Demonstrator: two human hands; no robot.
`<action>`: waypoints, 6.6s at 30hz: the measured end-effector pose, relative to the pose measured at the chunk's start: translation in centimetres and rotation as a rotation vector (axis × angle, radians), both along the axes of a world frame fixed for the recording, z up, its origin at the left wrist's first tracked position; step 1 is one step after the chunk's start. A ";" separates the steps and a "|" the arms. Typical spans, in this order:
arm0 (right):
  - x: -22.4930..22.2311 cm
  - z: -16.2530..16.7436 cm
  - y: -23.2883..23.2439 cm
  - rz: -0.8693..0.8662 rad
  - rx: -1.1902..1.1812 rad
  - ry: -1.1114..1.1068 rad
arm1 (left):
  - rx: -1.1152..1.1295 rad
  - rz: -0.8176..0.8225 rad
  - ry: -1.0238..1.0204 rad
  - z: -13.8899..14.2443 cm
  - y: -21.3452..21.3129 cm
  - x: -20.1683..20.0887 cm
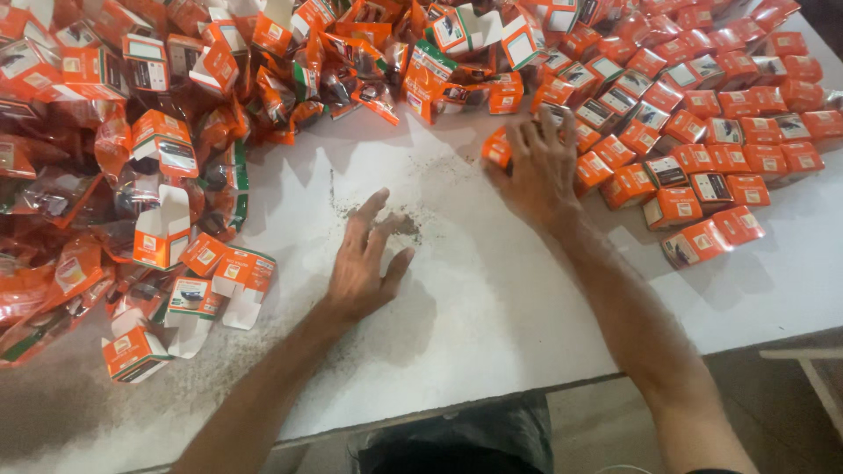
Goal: The person folds small flat cardboard boxes into open boxes at a table covered with piles of orange boxes and plastic-wrapped items. They pick up a flat box, press and fold its flaps and sides to shape it, then set the finished box onto the pile and reach for the next one, repeating this cycle throughout the clip.
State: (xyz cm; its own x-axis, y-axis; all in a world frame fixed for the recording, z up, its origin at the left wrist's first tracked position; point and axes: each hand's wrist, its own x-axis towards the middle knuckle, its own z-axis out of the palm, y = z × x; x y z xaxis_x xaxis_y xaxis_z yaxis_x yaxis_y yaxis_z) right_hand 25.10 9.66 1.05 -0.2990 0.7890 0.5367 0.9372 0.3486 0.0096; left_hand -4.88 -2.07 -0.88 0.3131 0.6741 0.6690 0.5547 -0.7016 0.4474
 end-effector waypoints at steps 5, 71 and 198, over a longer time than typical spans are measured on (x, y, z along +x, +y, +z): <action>4.9 -1.2 2.5 -0.248 0.119 -0.053 | -0.051 0.091 -0.054 0.1 0.7 -0.4; 0.3 -2.2 1.2 0.457 -0.320 1.122 | 0.134 -0.009 0.350 3.9 9.5 -3.2; -8.4 0.7 -10.6 0.734 -0.502 0.521 | -0.031 0.051 0.490 2.9 -4.2 -4.4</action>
